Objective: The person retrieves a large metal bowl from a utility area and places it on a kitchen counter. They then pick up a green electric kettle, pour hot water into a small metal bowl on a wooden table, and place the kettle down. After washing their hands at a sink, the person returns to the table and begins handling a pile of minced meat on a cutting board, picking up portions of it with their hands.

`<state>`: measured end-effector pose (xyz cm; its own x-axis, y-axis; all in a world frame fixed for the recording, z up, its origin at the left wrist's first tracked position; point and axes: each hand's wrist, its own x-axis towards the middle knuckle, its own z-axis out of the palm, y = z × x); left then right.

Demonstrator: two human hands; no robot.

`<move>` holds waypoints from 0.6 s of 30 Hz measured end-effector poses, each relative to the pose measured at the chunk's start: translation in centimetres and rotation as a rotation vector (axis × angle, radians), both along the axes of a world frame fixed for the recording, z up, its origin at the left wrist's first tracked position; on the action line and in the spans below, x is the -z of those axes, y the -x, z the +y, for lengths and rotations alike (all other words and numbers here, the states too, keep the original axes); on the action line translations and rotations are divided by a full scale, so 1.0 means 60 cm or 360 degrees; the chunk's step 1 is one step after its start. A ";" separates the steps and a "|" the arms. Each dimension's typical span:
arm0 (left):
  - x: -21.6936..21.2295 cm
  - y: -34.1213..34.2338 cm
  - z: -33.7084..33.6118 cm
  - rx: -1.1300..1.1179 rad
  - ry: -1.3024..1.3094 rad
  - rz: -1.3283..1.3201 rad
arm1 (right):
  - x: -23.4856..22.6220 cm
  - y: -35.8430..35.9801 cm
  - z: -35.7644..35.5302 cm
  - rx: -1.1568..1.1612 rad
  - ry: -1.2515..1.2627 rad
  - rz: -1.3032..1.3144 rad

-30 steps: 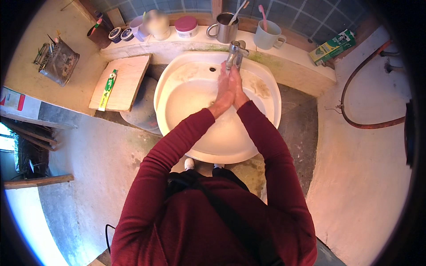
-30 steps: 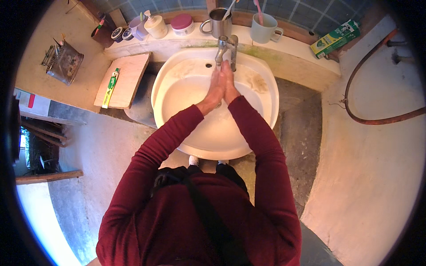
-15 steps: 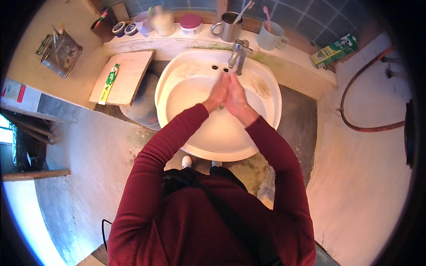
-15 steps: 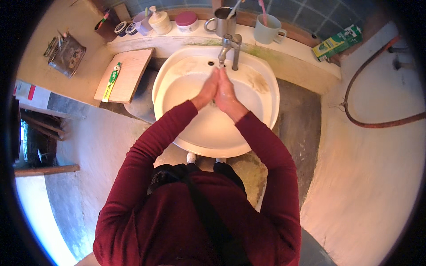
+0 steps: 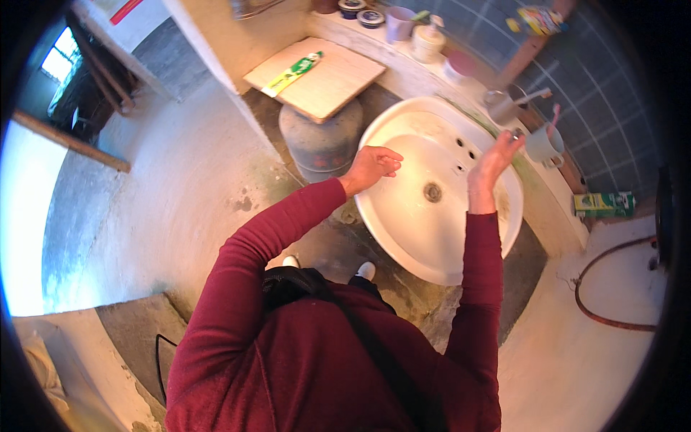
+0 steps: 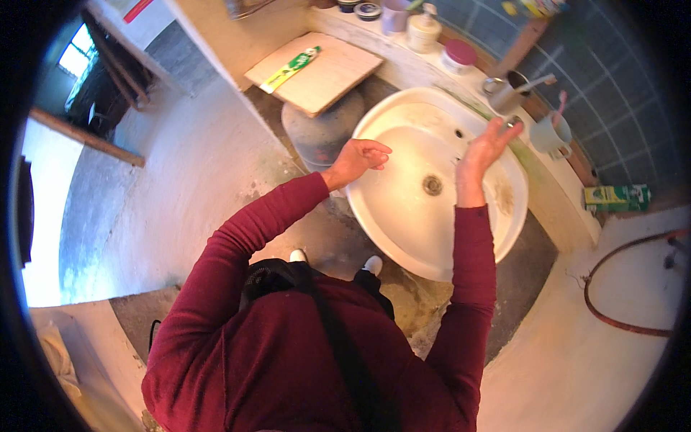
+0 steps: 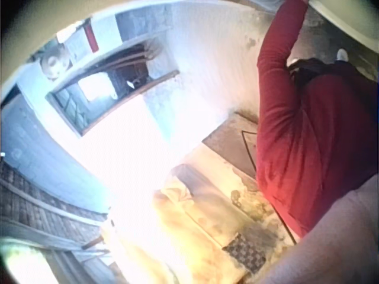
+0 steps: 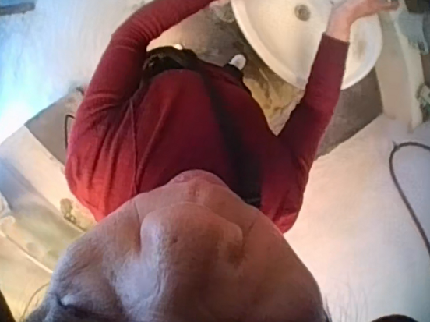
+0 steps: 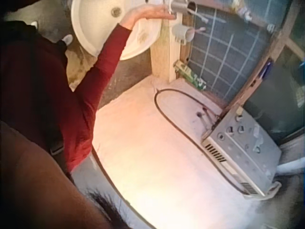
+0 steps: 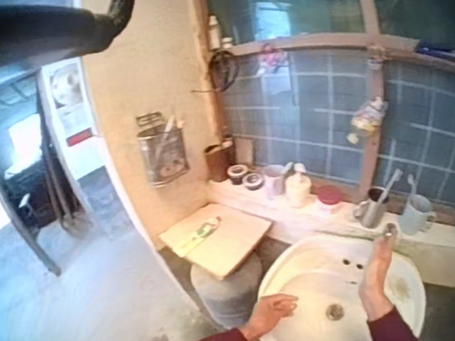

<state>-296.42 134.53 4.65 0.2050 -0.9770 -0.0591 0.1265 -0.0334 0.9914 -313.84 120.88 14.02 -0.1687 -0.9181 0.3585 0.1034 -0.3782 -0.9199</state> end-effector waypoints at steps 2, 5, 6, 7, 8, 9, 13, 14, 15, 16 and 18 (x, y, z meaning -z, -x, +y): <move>-0.003 -0.070 0.053 -0.0144 -0.0039 0.0079 | -0.002 -0.025 -0.005 0.0172 -0.0030 0.0008; 0.003 -0.188 0.150 -0.0338 -0.0082 0.0156 | 0.009 -0.063 0.013 0.0337 0.0063 -0.0059; 0.011 -0.233 0.188 -0.0435 -0.0082 0.0185 | 0.013 -0.098 0.043 0.0288 -0.0023 -0.0041; 0.021 -0.275 0.225 -0.0514 -0.0097 0.0161 | 0.016 -0.130 0.076 0.0238 -0.0108 -0.0020; 0.031 -0.322 0.264 -0.0596 -0.0118 0.0126 | 0.022 -0.174 0.105 0.0184 -0.0200 -0.0007; 0.033 -0.360 0.299 -0.0664 -0.0132 0.0095 | 0.081 -0.209 0.109 0.0079 -0.0107 0.0105; 0.026 -0.505 0.462 -0.0890 -0.0263 0.0153 | 0.135 -0.470 0.316 -0.1095 -0.0874 -0.0198; 0.018 -0.541 0.501 -0.0961 -0.0255 0.0196 | 0.142 -0.532 0.372 -0.1373 -0.1044 -0.0148; 0.011 -0.577 0.530 -0.1015 -0.0241 0.0245 | 0.147 -0.593 0.419 -0.1555 -0.1057 -0.0114; 0.005 -0.607 0.560 -0.1077 -0.0235 0.0290 | 0.157 -0.651 0.469 -0.1744 -0.1077 -0.0083; 0.005 -0.648 0.599 -0.1275 -0.0089 -0.0280 | 0.176 -0.764 0.568 -0.1988 -0.1340 -0.0129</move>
